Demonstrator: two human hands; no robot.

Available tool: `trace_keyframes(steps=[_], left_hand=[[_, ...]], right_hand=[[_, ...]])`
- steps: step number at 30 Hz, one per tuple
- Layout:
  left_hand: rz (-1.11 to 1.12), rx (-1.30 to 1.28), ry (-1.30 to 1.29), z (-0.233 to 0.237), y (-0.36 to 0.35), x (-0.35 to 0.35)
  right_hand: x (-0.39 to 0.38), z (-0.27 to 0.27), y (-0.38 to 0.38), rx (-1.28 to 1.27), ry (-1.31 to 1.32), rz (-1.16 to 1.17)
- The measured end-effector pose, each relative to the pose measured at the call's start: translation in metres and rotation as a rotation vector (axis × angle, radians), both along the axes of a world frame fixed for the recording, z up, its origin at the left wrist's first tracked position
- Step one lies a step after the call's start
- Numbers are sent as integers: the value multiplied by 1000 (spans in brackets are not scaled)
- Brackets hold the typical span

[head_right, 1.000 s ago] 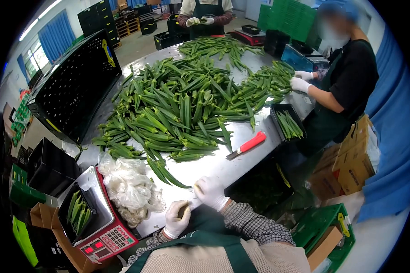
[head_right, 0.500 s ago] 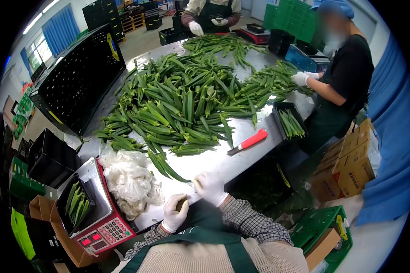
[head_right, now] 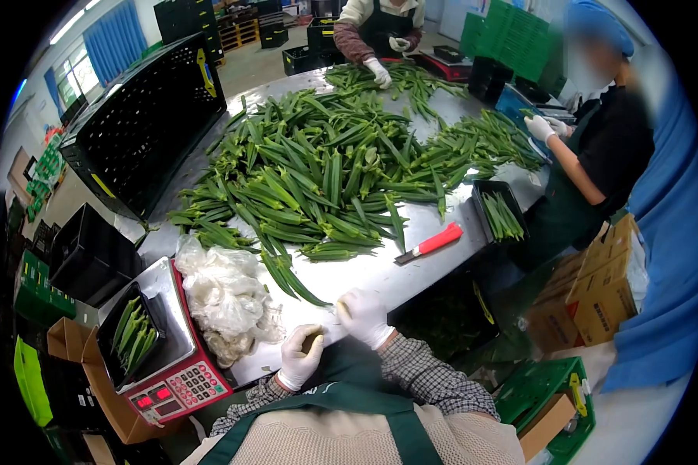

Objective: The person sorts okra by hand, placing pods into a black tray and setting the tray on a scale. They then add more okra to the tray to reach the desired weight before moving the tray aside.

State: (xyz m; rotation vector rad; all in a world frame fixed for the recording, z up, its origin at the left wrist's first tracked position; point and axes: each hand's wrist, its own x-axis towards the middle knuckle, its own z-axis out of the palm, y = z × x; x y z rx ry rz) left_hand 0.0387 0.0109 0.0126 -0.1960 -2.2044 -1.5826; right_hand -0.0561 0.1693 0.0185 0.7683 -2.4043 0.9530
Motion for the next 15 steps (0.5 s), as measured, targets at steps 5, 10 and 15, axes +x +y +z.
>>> trace_keyframes(steps=[5,10,15], left_hand=[[15,36,-19,-2,1,1],[25,103,-50,1,1,1],[94,114,-32,0,0,0]], right_hand=[[0,-6,1,28,-2,-13],[0,3,-3,-48,-151,-4],[-4,25,-28,123,-239,69]])
